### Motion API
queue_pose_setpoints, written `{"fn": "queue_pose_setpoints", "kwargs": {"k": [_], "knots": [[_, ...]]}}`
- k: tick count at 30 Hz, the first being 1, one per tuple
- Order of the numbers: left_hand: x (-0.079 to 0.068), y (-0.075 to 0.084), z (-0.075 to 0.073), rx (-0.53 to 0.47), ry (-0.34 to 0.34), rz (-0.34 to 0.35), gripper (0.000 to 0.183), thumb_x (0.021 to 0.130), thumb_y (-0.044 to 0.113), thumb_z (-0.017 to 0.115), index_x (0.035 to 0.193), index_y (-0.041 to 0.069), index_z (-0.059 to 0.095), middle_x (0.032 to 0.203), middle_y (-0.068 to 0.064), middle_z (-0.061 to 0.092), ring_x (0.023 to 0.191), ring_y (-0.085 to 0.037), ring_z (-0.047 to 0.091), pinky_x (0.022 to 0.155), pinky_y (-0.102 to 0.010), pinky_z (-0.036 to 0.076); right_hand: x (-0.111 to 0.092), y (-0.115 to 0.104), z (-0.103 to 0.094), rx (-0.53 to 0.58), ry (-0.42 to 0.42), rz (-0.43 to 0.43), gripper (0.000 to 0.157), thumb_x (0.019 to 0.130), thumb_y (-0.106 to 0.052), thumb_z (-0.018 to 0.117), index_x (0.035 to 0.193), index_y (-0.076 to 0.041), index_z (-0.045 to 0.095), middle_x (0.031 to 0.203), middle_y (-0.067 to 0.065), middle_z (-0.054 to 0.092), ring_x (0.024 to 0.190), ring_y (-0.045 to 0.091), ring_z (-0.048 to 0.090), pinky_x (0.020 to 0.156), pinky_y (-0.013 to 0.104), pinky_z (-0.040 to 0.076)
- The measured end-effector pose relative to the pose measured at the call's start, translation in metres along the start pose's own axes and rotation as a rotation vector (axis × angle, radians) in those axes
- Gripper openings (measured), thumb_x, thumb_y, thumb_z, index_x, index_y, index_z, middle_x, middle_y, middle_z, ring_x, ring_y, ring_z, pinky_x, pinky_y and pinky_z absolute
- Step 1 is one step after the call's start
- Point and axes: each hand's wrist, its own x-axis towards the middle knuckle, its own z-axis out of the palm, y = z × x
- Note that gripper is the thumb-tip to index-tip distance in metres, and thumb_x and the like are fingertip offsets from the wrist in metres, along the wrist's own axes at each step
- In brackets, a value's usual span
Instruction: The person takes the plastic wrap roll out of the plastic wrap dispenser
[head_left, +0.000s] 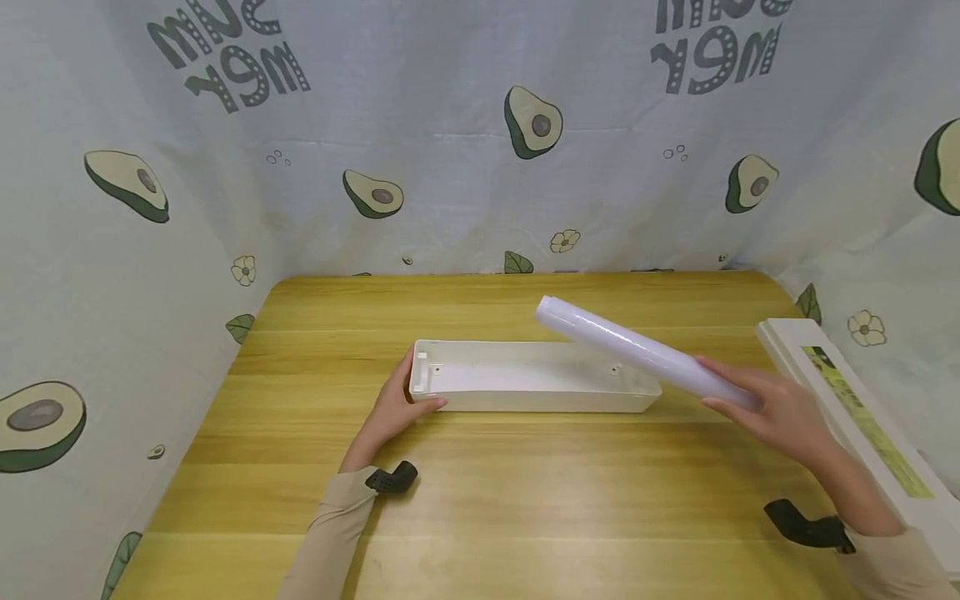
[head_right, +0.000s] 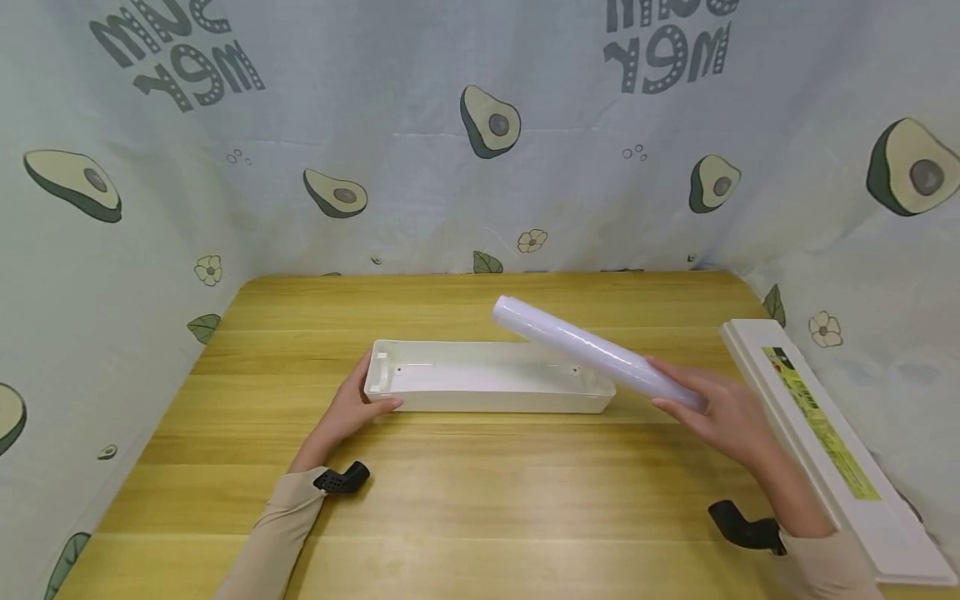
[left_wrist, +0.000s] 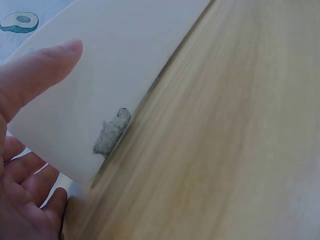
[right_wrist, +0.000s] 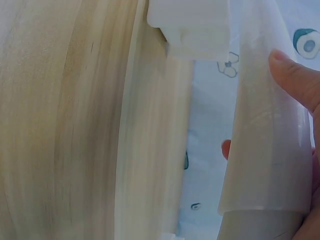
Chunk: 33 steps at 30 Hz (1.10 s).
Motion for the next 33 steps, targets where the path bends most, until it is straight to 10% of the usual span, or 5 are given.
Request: {"fn": "queue_pose_setpoints", "kwargs": {"k": [10,18,33], "knots": [[-0.006,0.027,-0.001,-0.02,-0.035,-0.025,0.101,0.077,0.004,0.074,0.152,0.008,0.007,0.151,-0.018,0.03,0.129,-0.035,0.042,0.105,-0.046,0.037,-0.009,0.004,-0.006,0.0,-0.012,0.046,0.068,0.061,-0.019,0.084,0.125,-0.023,0.062,0.101,0.016,0.072,0.068,0.0,0.053,0.057,0.014,0.037],[-0.008,0.032,-0.001,-0.027,-0.03,-0.025,0.1,0.078,0.004,0.074,0.152,0.007,0.006,0.152,-0.019,0.028,0.132,-0.036,0.039,0.107,-0.047,0.035,-0.017,0.01,-0.008,0.02,0.022,0.07,0.066,0.064,-0.021,0.083,0.126,-0.027,0.061,0.118,-0.035,0.046,0.066,-0.002,0.051,0.054,0.015,0.034],[-0.006,0.012,0.0,0.006,-0.007,-0.014,0.1,0.078,0.01,0.075,0.152,0.012,0.008,0.152,-0.016,0.028,0.134,-0.033,0.037,0.109,-0.047,0.032,-0.029,0.009,-0.011,-0.036,0.019,0.116,0.064,0.067,-0.024,0.082,0.127,-0.024,0.06,0.11,0.006,0.07,0.063,0.003,0.05,0.052,0.018,0.034]]}}
